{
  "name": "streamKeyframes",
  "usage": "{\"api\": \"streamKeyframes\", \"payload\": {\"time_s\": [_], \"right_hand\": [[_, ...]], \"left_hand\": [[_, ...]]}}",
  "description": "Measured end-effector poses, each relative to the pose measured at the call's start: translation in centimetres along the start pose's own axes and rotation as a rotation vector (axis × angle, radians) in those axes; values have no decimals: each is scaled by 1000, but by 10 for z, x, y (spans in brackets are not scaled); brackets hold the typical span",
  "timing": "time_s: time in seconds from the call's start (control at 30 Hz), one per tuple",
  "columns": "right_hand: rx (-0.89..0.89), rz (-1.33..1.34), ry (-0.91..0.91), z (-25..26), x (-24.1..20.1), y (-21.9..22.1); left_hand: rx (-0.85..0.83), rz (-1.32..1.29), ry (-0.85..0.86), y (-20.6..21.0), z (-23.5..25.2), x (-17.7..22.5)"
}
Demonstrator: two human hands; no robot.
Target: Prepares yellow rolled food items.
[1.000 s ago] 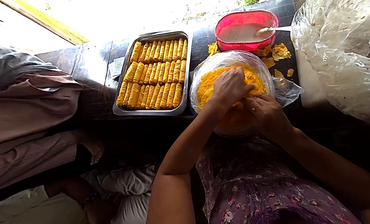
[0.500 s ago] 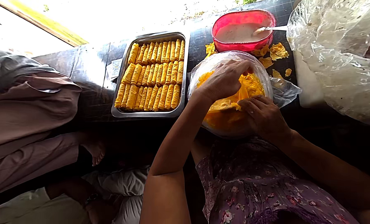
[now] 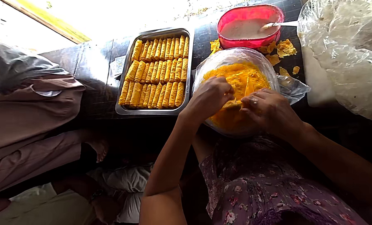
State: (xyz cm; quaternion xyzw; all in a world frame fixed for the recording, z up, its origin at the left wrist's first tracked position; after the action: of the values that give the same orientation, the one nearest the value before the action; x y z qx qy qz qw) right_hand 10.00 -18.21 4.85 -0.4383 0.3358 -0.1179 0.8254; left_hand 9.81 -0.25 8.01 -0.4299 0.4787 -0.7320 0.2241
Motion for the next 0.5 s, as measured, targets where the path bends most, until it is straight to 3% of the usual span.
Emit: {"api": "streamKeyframes", "payload": {"time_s": [0.17, 0.5], "right_hand": [[-54, 8, 0, 9, -6, 9], [-19, 116, -124, 7, 4, 16]], "left_hand": [[68, 49, -1, 18, -31, 7], [95, 150, 3, 25, -30, 21]]}}
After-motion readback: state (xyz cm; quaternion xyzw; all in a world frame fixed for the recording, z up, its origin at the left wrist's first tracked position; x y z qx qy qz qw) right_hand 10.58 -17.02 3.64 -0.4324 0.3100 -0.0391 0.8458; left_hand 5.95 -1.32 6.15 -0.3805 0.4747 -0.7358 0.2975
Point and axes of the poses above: each hand's wrist, its own z-axis towards the middle knuckle, its own y-axis out of the palm, x = y × z, the point moved 4 cm from there along z, towards the middle knuckle, and after that the axes turned 6 degrees about y, right-handed, at the moved point
